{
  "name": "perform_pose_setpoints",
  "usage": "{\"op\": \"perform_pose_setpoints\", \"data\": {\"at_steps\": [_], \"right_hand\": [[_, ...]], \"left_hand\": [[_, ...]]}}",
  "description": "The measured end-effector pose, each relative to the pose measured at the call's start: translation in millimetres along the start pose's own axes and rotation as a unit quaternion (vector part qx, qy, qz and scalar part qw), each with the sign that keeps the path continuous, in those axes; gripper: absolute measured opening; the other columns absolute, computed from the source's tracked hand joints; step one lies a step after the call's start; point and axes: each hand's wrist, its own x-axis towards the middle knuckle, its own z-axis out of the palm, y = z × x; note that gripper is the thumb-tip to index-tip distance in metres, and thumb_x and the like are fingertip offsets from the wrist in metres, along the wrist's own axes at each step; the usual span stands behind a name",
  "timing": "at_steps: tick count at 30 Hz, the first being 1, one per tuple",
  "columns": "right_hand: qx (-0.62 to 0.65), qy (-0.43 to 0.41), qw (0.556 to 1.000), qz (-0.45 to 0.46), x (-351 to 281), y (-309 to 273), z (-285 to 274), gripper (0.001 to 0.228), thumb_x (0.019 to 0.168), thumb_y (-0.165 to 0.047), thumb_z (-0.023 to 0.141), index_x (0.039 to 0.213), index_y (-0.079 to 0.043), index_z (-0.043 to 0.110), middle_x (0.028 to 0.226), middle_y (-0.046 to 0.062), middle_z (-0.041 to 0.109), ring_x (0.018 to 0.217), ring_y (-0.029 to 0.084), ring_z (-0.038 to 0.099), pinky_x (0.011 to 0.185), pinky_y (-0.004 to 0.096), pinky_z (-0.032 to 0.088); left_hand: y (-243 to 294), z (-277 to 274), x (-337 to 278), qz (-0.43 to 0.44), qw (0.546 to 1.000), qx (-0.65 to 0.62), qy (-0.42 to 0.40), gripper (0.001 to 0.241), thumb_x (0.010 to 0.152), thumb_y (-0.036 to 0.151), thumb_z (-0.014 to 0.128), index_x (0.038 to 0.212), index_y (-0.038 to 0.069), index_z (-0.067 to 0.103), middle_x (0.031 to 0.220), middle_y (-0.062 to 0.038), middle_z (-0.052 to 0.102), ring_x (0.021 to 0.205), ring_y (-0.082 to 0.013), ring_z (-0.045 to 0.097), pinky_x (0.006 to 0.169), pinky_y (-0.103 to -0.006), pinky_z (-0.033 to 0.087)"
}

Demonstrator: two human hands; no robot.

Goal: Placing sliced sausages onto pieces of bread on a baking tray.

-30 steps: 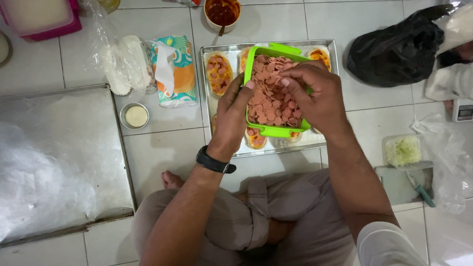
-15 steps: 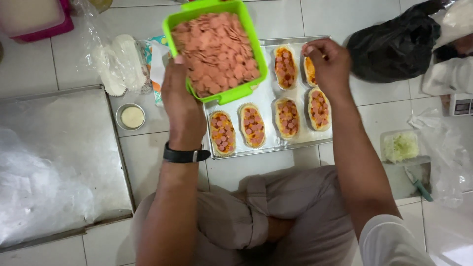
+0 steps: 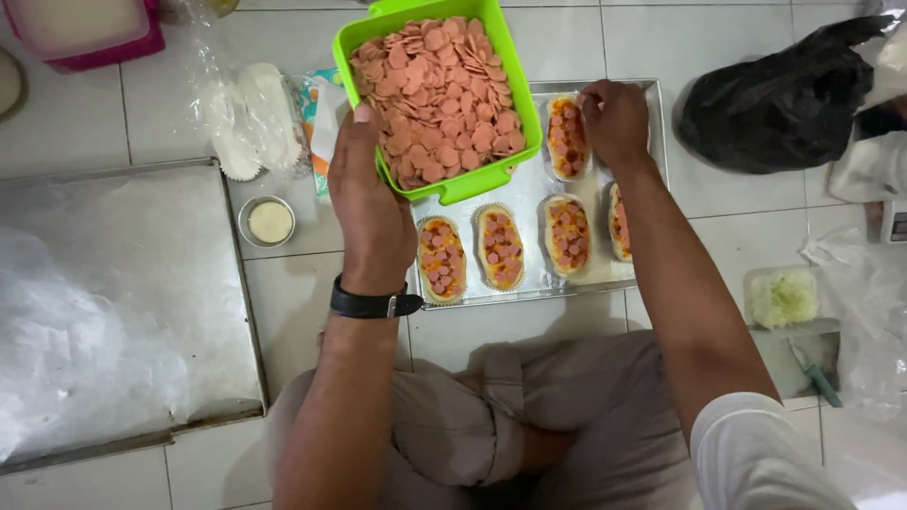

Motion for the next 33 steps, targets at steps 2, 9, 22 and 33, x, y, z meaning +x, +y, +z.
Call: {"op": "perform_pose_setpoints", "data": {"at_steps": [2,9,22,33], "right_hand": [[-0.024,0.004,1.0,-0.013,4,-1,5,0.01,0.097,-0.012,0.071,0.098,-0.004,0.078,0.094,0.017,0.074,0.089,0.036,0.069,0.082,0.046,0.054],[-0.139,0.007,0.982,-0.125,5,6,20,0.007,0.092,-0.011,0.073,0.098,-0.009,0.077,0.091,0.01,0.072,0.096,0.034,0.062,0.086,0.048,0.047],[-0.131,-0.028,0.982,-0.133,5,1,9,0.01,0.09,-0.008,0.074,0.097,-0.013,0.079,0.092,0.008,0.07,0.098,0.035,0.061,0.087,0.049,0.046],[-0.132,-0.006,0.989,-0.074,-9,26,-14,0.005,0.097,-0.012,0.075,0.1,-0.012,0.08,0.096,0.012,0.072,0.098,0.036,0.062,0.085,0.048,0.048]], "left_hand": [[-3,-3,0,0.004,1.0,-0.003,0.003,0.045,0.108,0.03,0.056,0.136,-0.005,0.056,0.13,-0.012,0.064,0.119,-0.022,0.064,0.105,-0.0384,0.053],[2,1,1,-0.008,0.999,-0.004,0.037,0.049,0.105,0.029,0.057,0.141,-0.004,0.052,0.132,-0.012,0.063,0.119,-0.0211,0.064,0.104,-0.0376,0.054],[3,3,-1,-0.02,0.999,-0.031,0.011,0.052,0.106,0.029,0.059,0.142,-0.007,0.051,0.132,-0.013,0.063,0.12,-0.0225,0.064,0.103,-0.0377,0.054],[-1,-1,0,-0.015,0.999,-0.027,0.014,0.052,0.107,0.03,0.059,0.141,-0.009,0.051,0.131,-0.015,0.063,0.118,-0.0228,0.064,0.103,-0.038,0.054]]}}
